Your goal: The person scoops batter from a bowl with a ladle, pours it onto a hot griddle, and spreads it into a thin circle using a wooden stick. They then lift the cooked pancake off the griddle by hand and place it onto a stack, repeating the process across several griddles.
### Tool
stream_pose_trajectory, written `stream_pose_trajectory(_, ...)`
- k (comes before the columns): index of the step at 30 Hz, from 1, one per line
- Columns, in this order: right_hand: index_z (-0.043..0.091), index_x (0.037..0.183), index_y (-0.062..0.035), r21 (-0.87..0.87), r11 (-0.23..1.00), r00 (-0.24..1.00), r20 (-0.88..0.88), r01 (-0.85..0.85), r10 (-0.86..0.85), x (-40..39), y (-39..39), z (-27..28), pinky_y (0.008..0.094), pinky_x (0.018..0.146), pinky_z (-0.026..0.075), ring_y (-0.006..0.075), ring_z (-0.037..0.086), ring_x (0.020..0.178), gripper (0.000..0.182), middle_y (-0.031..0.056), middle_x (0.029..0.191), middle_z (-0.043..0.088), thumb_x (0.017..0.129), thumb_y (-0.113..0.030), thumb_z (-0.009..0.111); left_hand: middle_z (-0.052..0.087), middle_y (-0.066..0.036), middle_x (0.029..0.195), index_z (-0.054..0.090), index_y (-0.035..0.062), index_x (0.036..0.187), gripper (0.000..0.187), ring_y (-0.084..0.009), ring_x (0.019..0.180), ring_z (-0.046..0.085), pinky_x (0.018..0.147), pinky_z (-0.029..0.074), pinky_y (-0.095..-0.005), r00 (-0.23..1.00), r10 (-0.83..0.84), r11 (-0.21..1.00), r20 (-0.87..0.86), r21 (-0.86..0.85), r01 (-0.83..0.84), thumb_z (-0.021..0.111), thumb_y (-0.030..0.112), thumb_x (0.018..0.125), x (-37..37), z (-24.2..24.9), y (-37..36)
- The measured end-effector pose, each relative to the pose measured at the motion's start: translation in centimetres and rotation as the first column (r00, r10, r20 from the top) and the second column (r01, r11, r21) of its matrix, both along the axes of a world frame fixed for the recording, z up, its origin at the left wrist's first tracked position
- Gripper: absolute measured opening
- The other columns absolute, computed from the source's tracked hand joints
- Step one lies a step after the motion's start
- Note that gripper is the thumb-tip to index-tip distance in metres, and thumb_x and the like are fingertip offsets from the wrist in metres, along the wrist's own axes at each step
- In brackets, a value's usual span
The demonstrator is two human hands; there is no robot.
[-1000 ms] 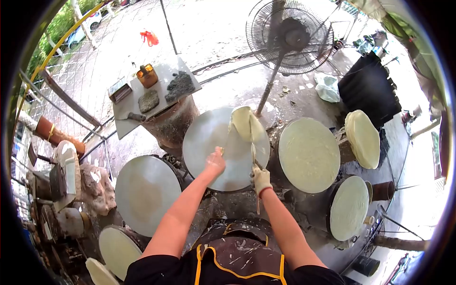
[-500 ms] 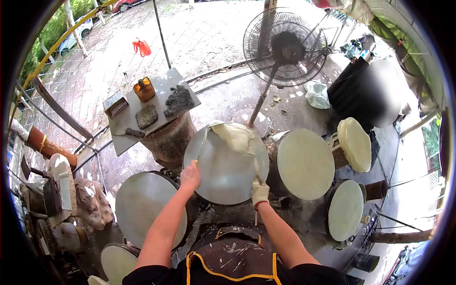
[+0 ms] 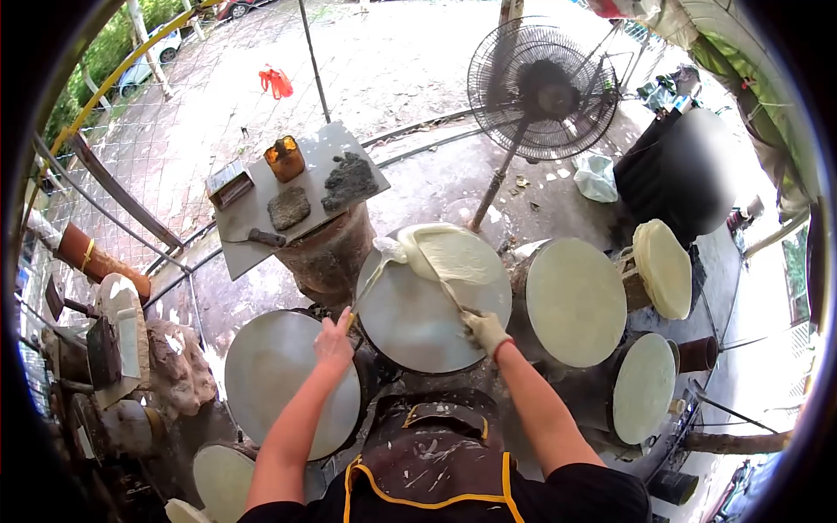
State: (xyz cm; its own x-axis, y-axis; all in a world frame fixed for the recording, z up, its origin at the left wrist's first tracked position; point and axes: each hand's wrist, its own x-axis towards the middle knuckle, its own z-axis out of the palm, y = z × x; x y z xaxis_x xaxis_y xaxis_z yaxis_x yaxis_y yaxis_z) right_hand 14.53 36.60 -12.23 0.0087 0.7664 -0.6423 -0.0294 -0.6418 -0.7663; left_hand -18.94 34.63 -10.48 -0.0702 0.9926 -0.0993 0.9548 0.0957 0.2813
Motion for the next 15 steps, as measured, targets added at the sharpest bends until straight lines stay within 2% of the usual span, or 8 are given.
stream_pose_trajectory(2, 0.062, 0.113, -0.0082, 0.148, 0.978, 0.981, 0.104, 0.146, -0.162, 2.0, -1.0, -2.4, 0.0233, 0.036, 0.031, 0.0067, 0.038, 0.04, 0.032, -0.0035, 0.058, 0.049, 0.086, -0.026, 0.058, 0.048, -0.014, 0.094, 0.043, 0.0323, 0.131, 0.063, -0.0353, 0.08, 0.058, 0.068, 0.048, -0.0462, 0.997, 0.073, 0.996, -0.001, -0.044, -0.073, 0.053, 0.002, 0.077, -1.1, 0.3, -1.3)
stream_pose_trajectory(4, 0.063, 0.11, -0.0082, 0.152, 0.887, 0.899, -0.043, 0.436, -0.435, 1.5, -0.9, -2.6, 0.0233, 0.035, 0.031, 0.0062, 0.038, 0.039, 0.03, -0.004, 0.057, 0.048, 0.086, -0.026, 0.058, 0.047, -0.014, 0.093, 0.044, 0.0328, 0.131, 0.062, -0.0353, 0.079, 0.057, 0.069, 0.048, -0.0449, 0.997, 0.073, 0.996, -0.02, -0.045, -0.073, 0.052, 0.002, 0.077, -1.3, -0.1, -2.5)
stream_pose_trajectory(5, 0.062, 0.114, -0.0082, 0.234, 0.95, 0.94, 0.222, 0.208, -0.26, 2.4, 0.2, -8.5, 0.0227, 0.041, 0.036, 0.0074, 0.047, 0.049, 0.032, -0.002, 0.063, 0.053, 0.086, -0.022, 0.055, 0.046, -0.015, 0.092, 0.045, 0.0312, 0.131, 0.062, -0.0355, 0.078, 0.057, 0.069, 0.048, -0.0443, 0.998, 0.052, 0.998, -0.019, -0.041, -0.053, 0.052, 0.002, 0.077, -1.0, 0.5, -3.0)
stream_pose_trajectory(8, 0.061, 0.115, -0.0088, 0.014, 0.999, 0.995, 0.084, -0.05, 0.049, -2.1, 1.9, 0.9, 0.0235, 0.039, 0.033, 0.0076, 0.042, 0.044, 0.032, -0.0018, 0.06, 0.049, 0.086, -0.022, 0.055, 0.046, -0.015, 0.091, 0.046, 0.0275, 0.13, 0.06, -0.036, 0.076, 0.057, 0.069, 0.048, -0.0435, 1.0, 0.009, 1.0, -0.008, 0.009, -0.008, 0.052, 0.002, 0.076, -0.5, 1.0, -4.5)
stream_pose_trajectory(10, 0.059, 0.119, -0.01, -0.007, 0.989, 0.975, -0.165, -0.15, 0.147, 0.6, 1.9, 0.8, 0.0231, 0.037, 0.029, 0.0072, 0.037, 0.04, 0.036, -0.0023, 0.06, 0.049, 0.086, -0.022, 0.057, 0.046, -0.015, 0.089, 0.048, 0.0255, 0.129, 0.058, -0.0358, 0.074, 0.057, 0.068, 0.048, -0.0434, 0.999, 0.021, 0.999, 0.031, 0.036, -0.022, 0.052, 0.003, 0.076, -0.6, 1.0, -5.5)
stream_pose_trajectory(12, 0.061, 0.116, -0.0095, 0.039, 0.99, 0.988, 0.088, -0.132, 0.128, 3.1, 1.5, 0.3, 0.0228, 0.037, 0.03, 0.0063, 0.039, 0.042, 0.033, -0.0015, 0.062, 0.052, 0.085, -0.02, 0.057, 0.046, -0.015, 0.087, 0.05, 0.0233, 0.127, 0.055, -0.0353, 0.074, 0.056, 0.068, 0.048, -0.0432, 0.993, 0.068, 0.997, 0.1, 0.041, -0.072, 0.052, 0.003, 0.076, -1.0, 0.9, -6.6)
stream_pose_trajectory(14, 0.065, 0.11, -0.0089, 0.216, 0.969, 0.98, 0.131, 0.121, -0.152, 3.5, 1.2, -2.9, 0.0216, 0.042, 0.035, 0.0058, 0.044, 0.048, 0.029, -0.0004, 0.064, 0.056, 0.085, -0.021, 0.057, 0.048, -0.016, 0.084, 0.053, 0.0199, 0.124, 0.051, -0.0351, 0.074, 0.056, 0.068, 0.048, -0.0436, 0.981, 0.053, 0.99, 0.185, 0.117, -0.076, 0.052, 0.004, 0.075, -1.0, 0.3, -8.0)
stream_pose_trajectory(15, 0.065, 0.11, -0.0086, 0.345, 0.938, 0.951, 0.3, -0.041, -0.069, 2.7, 1.4, -4.0, 0.0216, 0.044, 0.036, 0.0061, 0.045, 0.049, 0.03, -0.0006, 0.065, 0.057, 0.085, -0.023, 0.057, 0.049, -0.016, 0.083, 0.054, 0.0181, 0.123, 0.05, -0.0351, 0.074, 0.056, 0.068, 0.048, -0.0438, 0.974, 0.041, 0.985, 0.222, 0.153, -0.077, 0.052, 0.004, 0.075, -0.9, 0.1, -8.8)
